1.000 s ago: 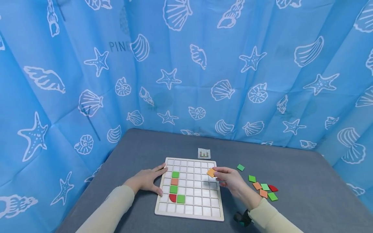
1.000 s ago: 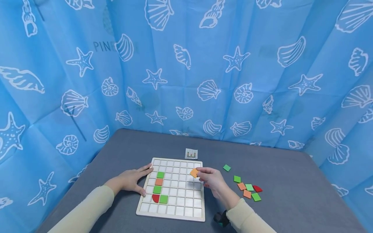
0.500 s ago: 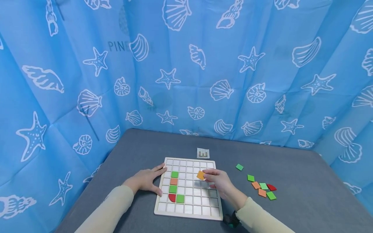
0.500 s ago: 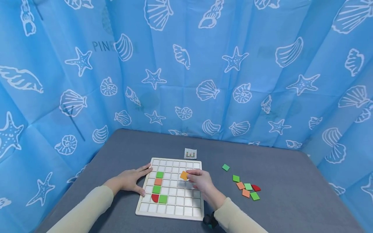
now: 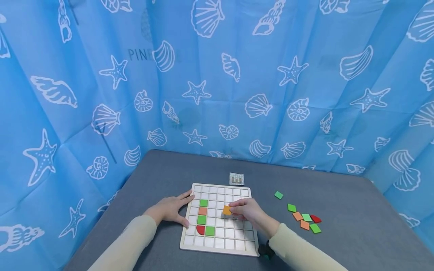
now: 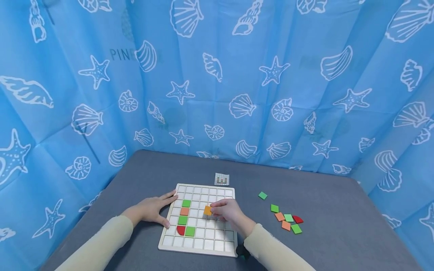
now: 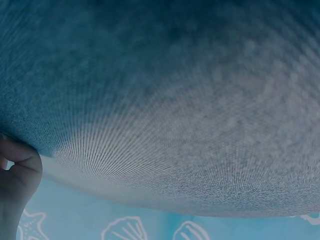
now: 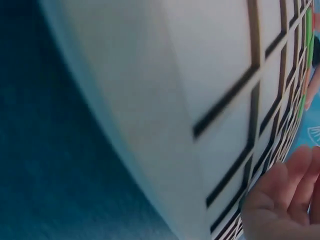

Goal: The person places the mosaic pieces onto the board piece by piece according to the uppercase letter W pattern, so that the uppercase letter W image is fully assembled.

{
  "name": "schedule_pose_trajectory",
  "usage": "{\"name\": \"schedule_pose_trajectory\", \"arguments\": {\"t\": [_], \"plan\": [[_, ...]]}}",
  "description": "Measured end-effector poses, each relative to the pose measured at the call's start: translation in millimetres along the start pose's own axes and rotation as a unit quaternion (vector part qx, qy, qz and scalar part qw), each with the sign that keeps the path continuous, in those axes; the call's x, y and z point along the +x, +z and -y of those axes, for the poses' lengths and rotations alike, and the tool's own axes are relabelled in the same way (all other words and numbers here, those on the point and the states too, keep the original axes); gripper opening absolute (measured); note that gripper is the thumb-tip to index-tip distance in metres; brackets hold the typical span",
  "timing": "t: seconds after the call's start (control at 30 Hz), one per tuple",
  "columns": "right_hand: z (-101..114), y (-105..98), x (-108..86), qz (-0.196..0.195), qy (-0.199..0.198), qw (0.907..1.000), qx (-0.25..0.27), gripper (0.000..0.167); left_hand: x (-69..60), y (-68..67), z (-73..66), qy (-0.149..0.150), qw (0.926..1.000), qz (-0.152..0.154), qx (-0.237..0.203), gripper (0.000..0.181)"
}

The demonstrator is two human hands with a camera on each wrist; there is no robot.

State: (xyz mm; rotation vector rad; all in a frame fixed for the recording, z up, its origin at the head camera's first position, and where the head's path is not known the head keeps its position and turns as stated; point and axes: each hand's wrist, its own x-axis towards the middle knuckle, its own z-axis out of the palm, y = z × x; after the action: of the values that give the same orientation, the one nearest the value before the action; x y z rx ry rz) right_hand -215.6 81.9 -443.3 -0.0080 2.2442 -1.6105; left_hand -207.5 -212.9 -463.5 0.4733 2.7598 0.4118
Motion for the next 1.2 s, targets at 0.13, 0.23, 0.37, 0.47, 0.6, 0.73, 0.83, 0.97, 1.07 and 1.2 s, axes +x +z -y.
{"name": "schedule_pose_trajectory", "arguments": {"t": [0.13,0.23,0.37,0.47,0.6,0.73,0.83,0.97,1.07,1.2], "plan": [[1.4,0.2,5.4,0.012,0.003,0.9997,-0.02,0.013,0.0,0.7,-0.7,0.002,1.0,0.001,0.0,0.104],[3.9,2.4,8.8,0.021,0.006,0.9992,-0.035,0.011,0.6,1.1,-0.8,0.004,1.0,0.001,0.0,0.104],[6.0,7.8,11.2,0.037,0.006,0.9979,-0.052,0.011,1.2,1.6,-0.4,0.005,1.0,0.0,-0.005,0.104],[5.6,12.2,12.6,0.036,0.012,0.9974,-0.062,0.01,1.7,2.5,0.3,0.004,1.0,0.003,-0.007,0.105],[5.0,17.4,13.8,0.027,0.012,0.9965,-0.078,0.009,2.0,4.1,2.9,0.003,0.9999,0.009,-0.009,0.104],[5.5,20.9,15.3,0.025,0.012,0.9955,-0.091,0.008,1.8,5.3,5.9,0.003,0.9999,0.008,-0.013,0.103],[6.0,22.2,16.5,0.026,0.015,0.9951,-0.094,0.007,2.4,6.3,7.3,0.004,0.9999,0.002,-0.011,0.104],[6.5,22.6,17.2,0.026,0.014,0.9948,-0.098,0.007,4.6,6.8,7.2,0.002,1.0,-0.002,0.0,0.104],[7.4,21.9,17.8,0.037,0.014,0.9946,-0.096,0.008,5.7,6.3,6.5,-0.002,1.0,0.0,0.003,0.104],[7.2,20.7,18.0,0.052,0.007,0.9943,-0.093,0.012,5.3,5.2,6.2,-0.005,1.0,0.002,0.003,0.103]]}}
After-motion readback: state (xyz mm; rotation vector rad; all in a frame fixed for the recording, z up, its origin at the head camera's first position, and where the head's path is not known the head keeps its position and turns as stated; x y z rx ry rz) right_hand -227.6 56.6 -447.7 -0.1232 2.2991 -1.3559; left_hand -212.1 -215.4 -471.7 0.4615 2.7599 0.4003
